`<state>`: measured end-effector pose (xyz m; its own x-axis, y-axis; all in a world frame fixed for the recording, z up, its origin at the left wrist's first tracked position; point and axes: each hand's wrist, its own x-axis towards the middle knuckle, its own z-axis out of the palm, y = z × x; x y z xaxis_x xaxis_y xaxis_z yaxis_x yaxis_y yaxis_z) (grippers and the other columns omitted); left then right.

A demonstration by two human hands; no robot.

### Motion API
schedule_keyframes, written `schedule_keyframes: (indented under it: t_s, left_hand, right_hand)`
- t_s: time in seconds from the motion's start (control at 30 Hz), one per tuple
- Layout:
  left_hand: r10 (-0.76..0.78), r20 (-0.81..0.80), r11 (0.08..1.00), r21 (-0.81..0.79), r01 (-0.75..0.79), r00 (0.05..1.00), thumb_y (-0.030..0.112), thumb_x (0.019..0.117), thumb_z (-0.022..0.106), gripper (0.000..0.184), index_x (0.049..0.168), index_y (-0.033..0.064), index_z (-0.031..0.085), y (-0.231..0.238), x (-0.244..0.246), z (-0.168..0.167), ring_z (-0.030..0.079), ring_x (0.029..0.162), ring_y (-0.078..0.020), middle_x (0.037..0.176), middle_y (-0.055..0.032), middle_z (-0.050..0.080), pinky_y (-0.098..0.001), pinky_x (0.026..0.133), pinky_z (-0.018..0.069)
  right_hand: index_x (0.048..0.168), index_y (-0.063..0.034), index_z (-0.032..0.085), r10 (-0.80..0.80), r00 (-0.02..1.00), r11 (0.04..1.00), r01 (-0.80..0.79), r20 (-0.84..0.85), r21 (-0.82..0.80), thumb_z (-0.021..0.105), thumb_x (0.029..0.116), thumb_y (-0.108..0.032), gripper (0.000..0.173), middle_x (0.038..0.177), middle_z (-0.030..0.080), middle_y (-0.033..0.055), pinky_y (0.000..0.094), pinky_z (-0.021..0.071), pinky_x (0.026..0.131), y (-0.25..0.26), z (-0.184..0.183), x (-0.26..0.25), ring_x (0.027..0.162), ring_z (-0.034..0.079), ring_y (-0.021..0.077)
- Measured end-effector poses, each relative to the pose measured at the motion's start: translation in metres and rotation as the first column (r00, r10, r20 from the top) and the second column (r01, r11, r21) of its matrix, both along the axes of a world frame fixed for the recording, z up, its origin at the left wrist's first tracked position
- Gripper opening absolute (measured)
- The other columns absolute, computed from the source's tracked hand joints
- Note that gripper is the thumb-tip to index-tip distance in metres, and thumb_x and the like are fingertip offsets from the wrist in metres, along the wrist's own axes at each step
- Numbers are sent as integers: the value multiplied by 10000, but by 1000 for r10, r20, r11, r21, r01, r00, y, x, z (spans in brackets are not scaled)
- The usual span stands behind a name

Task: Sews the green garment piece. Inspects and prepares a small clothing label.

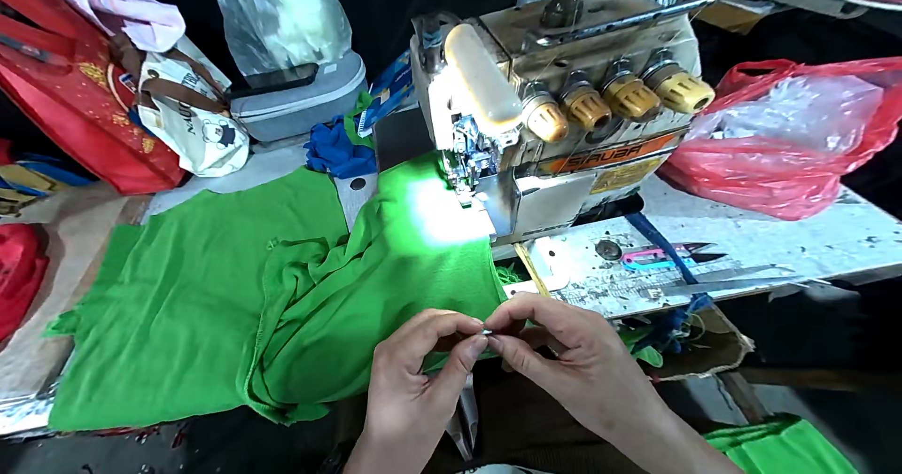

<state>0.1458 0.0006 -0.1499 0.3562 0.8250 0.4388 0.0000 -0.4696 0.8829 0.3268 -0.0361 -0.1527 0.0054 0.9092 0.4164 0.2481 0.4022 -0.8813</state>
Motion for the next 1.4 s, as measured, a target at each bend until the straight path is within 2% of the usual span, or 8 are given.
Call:
schedule_keyframes:
  t_s: [0.2,0.33,0.7,0.87,0.97,1.13,1.23,1.4]
  left_hand:
    - [-20,212,916,-387,102,977,107,997,642,105,1059,82,722,-3,2,4,704,755,-89,930,-27,723,-254,708,621]
    - [0,325,793,-576,198,946,86,996,626,109,1025,59,728,-6,5,10,685,729,-96,896,-50,706,-267,705,615]
    - [32,502,586,-710,391,864,119,1043,529,201,1015,85,724,-9,5,13,684,724,-101,856,-59,705,-261,705,599]
    - [-56,392,794,-540,278,918,-13,964,621,289,1215,119,681,-14,7,4,708,832,-126,1024,-60,713,-283,781,610]
    - [-14,337,864,-469,181,941,50,963,659,202,1130,141,730,-16,9,5,711,787,-111,951,-33,723,-278,757,619]
    - [-50,397,822,-504,264,916,153,1015,611,142,1059,131,744,-18,5,8,704,755,-106,909,-37,713,-280,741,619]
    - [-79,461,756,-551,354,884,178,1023,592,158,1033,128,742,-20,2,11,696,743,-104,890,-43,705,-276,716,612]
    - [-78,416,743,-582,330,906,98,990,622,125,959,92,743,-19,-1,16,701,709,-103,861,-68,718,-255,657,610]
  right_hand:
    - [1090,-179,679,22,990,987,-44,-141,-157,680,978,-338,195,938,708,-36,199,609,643,-1,-1,3,776,702,62]
    - [1146,-176,680,54,990,989,-71,-127,-131,631,1012,-267,169,1010,697,-23,218,616,674,-2,-5,1,808,699,83]
    - [973,-136,719,39,992,993,-52,-122,-107,688,948,-155,45,914,685,-10,217,608,616,2,6,1,724,678,96]
    - [952,-152,711,-16,994,993,2,-111,-120,664,942,-165,50,869,700,-30,213,594,585,0,16,2,701,680,89]
    - [962,-151,703,-31,999,999,31,-23,-21,671,937,-162,42,900,683,-47,195,595,619,-2,14,-1,745,673,59]
    - [994,-72,682,-159,951,934,58,265,352,653,939,-94,66,988,671,-4,115,561,754,-1,9,0,853,643,-5]
    - [986,-78,677,-220,925,898,68,311,434,645,941,-88,56,1016,675,9,130,547,848,-2,6,1,965,650,24]
    - [987,-79,687,-287,875,840,34,389,541,634,963,-94,61,1004,667,43,158,541,826,-3,3,3,966,646,78]
